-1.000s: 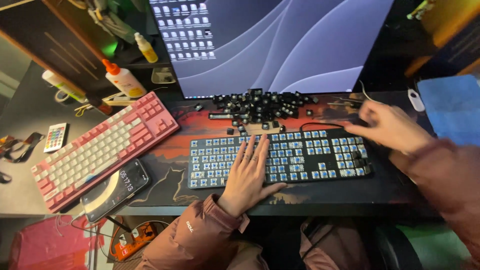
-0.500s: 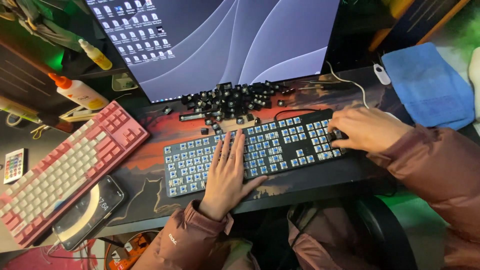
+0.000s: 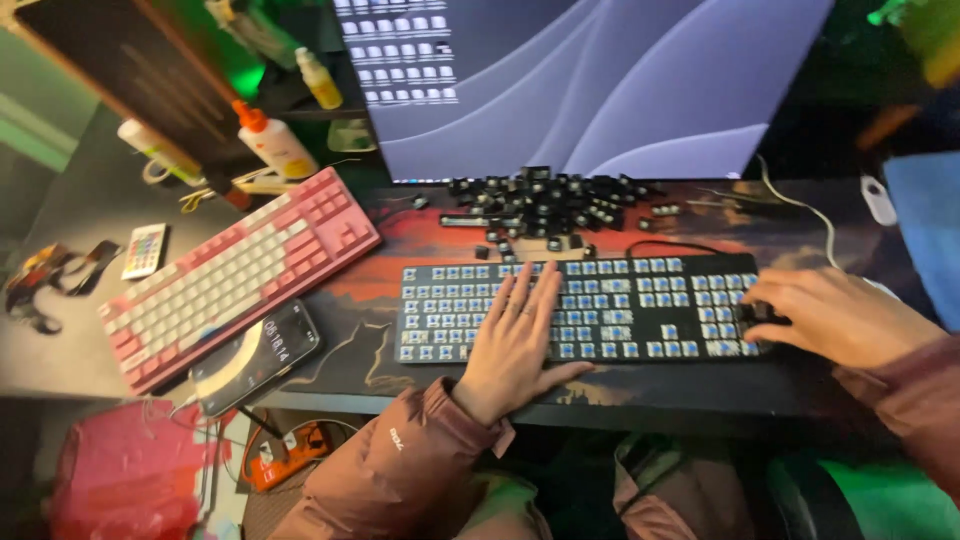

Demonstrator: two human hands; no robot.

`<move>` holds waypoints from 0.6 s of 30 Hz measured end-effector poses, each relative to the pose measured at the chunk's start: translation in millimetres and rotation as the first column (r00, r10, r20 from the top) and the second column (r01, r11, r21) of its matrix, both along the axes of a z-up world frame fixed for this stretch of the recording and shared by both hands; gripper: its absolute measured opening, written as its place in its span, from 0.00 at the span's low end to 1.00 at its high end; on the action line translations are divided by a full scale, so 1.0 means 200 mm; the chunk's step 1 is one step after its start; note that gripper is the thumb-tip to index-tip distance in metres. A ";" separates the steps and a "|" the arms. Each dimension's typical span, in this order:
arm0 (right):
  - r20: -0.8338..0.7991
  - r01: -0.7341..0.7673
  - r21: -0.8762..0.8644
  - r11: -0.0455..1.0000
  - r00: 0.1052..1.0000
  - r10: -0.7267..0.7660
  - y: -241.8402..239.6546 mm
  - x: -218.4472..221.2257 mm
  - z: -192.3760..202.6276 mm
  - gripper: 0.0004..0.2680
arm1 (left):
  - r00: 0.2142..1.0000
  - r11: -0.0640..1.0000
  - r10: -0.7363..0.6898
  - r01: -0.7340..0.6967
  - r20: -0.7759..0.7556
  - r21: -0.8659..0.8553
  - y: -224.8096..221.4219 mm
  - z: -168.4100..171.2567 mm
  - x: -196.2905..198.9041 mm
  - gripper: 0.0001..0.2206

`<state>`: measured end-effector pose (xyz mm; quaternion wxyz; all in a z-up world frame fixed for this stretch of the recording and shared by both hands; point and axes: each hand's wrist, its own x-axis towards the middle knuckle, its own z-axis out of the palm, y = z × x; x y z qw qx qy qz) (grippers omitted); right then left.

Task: The person is seen working on a mechanical keyboard, handling switches and using a brush to clean the components at an electronics repair station.

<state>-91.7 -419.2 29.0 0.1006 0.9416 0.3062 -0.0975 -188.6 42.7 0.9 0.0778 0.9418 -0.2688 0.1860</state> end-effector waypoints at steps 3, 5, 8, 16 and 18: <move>-0.010 0.050 -0.207 0.977 0.999 -0.054 0.02 0.00 0.02 0.25 | 0.999 1.000 0.013 -0.013 -0.034 -0.012 -0.01 -0.02 0.00 0.61; 0.018 0.021 -0.319 0.947 1.000 -0.016 0.03 -0.02 0.02 0.25 | 0.999 1.000 0.008 -0.008 -0.042 0.002 -0.01 -0.04 0.01 0.61; 0.028 -0.032 -0.387 0.922 0.998 0.047 0.04 -0.06 0.03 0.24 | 0.999 1.000 0.016 -0.015 -0.043 0.020 -0.01 -0.05 0.00 0.61; 0.011 0.006 -0.221 0.975 1.000 -0.004 -0.08 -0.06 -0.10 0.23 | 0.999 0.999 0.020 -0.019 -0.042 0.026 -0.01 -0.05 0.00 0.61; 0.012 0.003 -0.238 0.971 1.000 0.000 -0.09 -0.09 -0.13 0.23 | 0.999 1.000 0.020 -0.020 -0.038 0.023 -0.01 -0.05 0.00 0.61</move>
